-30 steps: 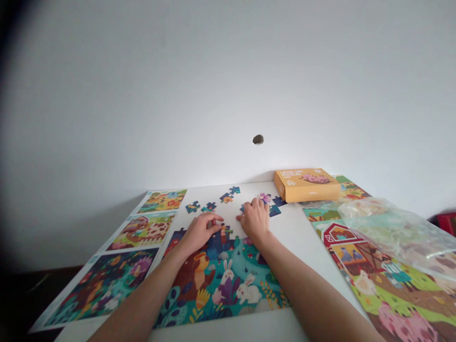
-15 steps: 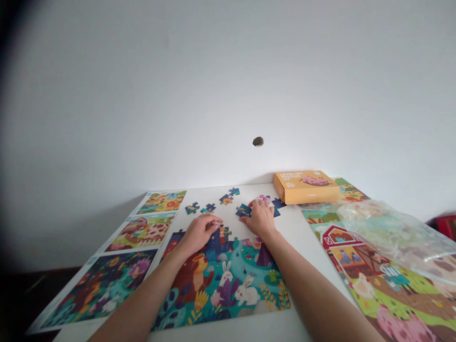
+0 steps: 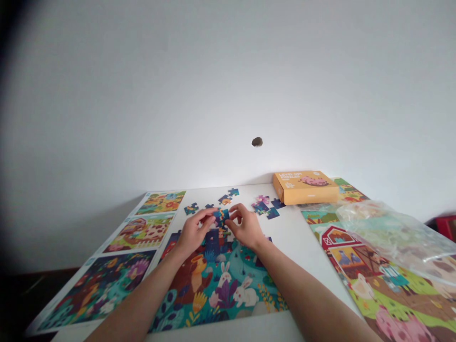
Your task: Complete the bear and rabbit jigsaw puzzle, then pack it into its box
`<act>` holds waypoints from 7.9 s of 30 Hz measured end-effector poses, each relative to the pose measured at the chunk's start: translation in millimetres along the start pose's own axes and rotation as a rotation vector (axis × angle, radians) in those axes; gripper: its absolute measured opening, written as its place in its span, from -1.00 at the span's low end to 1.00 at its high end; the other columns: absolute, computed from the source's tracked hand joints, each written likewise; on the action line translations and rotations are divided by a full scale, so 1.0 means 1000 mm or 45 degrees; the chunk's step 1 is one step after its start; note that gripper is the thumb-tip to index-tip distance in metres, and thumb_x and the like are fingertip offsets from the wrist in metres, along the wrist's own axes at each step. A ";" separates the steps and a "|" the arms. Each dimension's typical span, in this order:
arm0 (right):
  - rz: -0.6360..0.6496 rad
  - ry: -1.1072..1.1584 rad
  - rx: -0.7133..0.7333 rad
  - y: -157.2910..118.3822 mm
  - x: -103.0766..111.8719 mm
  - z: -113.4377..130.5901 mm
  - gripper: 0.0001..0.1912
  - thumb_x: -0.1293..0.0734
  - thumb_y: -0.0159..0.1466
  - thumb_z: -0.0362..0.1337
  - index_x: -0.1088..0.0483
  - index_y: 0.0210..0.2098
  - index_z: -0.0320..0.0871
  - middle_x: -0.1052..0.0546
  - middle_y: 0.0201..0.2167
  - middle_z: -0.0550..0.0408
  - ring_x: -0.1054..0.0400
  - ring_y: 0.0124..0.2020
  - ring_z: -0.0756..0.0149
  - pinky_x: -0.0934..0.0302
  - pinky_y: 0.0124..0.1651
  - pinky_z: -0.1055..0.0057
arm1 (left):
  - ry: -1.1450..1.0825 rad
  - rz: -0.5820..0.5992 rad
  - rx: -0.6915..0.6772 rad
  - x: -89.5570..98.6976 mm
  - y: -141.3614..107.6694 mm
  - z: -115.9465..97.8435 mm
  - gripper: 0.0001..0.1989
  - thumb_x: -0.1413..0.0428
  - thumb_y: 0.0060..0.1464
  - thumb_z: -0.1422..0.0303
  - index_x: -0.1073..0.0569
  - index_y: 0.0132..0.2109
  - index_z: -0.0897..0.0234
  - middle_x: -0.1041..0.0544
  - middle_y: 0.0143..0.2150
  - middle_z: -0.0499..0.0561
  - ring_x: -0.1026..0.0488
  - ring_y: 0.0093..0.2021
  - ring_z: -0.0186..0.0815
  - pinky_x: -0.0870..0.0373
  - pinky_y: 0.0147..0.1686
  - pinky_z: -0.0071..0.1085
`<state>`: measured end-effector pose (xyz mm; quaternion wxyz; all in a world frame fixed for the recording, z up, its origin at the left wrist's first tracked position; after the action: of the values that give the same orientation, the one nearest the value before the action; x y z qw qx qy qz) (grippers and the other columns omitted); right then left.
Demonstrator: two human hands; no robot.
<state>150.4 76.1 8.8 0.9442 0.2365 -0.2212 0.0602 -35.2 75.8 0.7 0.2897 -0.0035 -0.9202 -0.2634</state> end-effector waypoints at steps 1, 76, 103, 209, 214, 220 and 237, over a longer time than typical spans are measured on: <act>0.016 -0.008 0.049 -0.001 0.000 0.003 -0.61 -0.34 0.15 -0.25 -0.35 -0.01 -0.09 -0.52 -0.37 0.15 -0.27 -0.47 0.40 -0.17 -0.35 0.46 | -0.030 0.011 -0.001 0.000 0.000 -0.002 -0.72 0.00 0.20 0.29 -0.47 0.00 0.21 -0.56 -0.15 0.04 -0.48 -0.25 -0.30 -0.38 -0.23 -0.41; -0.374 -0.097 -0.276 0.006 0.012 -0.028 -0.89 -0.26 0.13 -0.27 -0.42 -0.38 -0.12 -0.52 -0.47 0.11 -0.34 -0.46 0.31 -0.18 -0.32 0.38 | 0.791 -0.081 0.323 0.011 -0.001 0.024 -0.79 -0.10 0.05 0.30 -0.53 -0.15 0.18 -0.50 0.00 0.12 -0.39 0.01 -0.06 -0.27 -0.09 -0.16; -0.155 -0.072 -0.064 0.005 0.004 -0.015 -0.67 -0.24 0.17 -0.37 -0.44 -0.08 -0.09 -0.52 -0.43 0.17 -0.34 -0.44 0.36 -0.17 -0.26 0.41 | 0.306 0.048 -0.087 0.000 0.003 -0.005 -0.65 -0.15 0.08 0.34 -0.48 0.05 0.09 -0.58 -0.17 0.03 -0.41 -0.04 -0.16 -0.34 -0.01 -0.20; 0.332 -0.109 -0.075 0.011 0.006 -0.027 -0.76 -0.26 0.25 -0.26 -0.54 -0.20 -0.12 -0.58 -0.27 0.09 -0.42 -0.29 0.32 -0.23 -0.18 0.44 | 0.256 0.336 -0.120 -0.011 -0.003 -0.017 -0.89 -0.15 0.02 0.46 -0.53 -0.30 0.17 -0.59 -0.26 -0.02 -0.45 -0.12 -0.21 -0.31 -0.04 -0.24; 0.356 -0.141 -0.065 0.008 0.000 -0.029 -0.82 -0.30 0.22 -0.25 -0.55 -0.26 -0.09 -0.59 -0.32 0.12 -0.42 -0.33 0.34 -0.23 -0.20 0.47 | 0.266 0.364 -0.156 -0.011 -0.003 -0.019 -0.90 -0.16 0.03 0.46 -0.54 -0.32 0.17 -0.58 -0.25 -0.03 -0.45 -0.12 -0.21 -0.30 -0.03 -0.24; 0.325 -0.151 -0.044 0.011 0.003 -0.030 -0.83 -0.29 0.23 -0.31 -0.55 -0.30 -0.11 -0.58 -0.30 0.11 -0.44 -0.25 0.33 -0.23 -0.13 0.47 | 0.251 0.387 -0.168 -0.012 -0.003 -0.018 -0.89 -0.15 0.04 0.46 -0.54 -0.33 0.16 -0.58 -0.24 -0.04 -0.44 -0.11 -0.23 -0.27 0.00 -0.25; 0.350 -0.404 0.049 0.017 0.013 -0.040 -0.86 -0.32 0.19 -0.38 -0.55 -0.37 -0.11 -0.57 -0.36 0.10 -0.42 -0.27 0.33 -0.17 -0.14 0.47 | 0.221 0.399 -0.182 -0.014 -0.004 -0.013 -0.86 -0.14 0.05 0.49 -0.55 -0.31 0.17 -0.58 -0.23 -0.03 -0.43 -0.10 -0.23 -0.26 -0.01 -0.26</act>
<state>173.8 110.2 -9.4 0.8757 0.2287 -0.3962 0.1548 -17.2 68.1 0.5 0.4045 -0.1448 -0.8588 -0.2791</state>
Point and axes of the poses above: each hand's wrist, its own y-axis towards the middle knuckle, its own x-axis out of the back of the hand, z = x × y, the point moved 4 cm from there along y, towards the middle knuckle
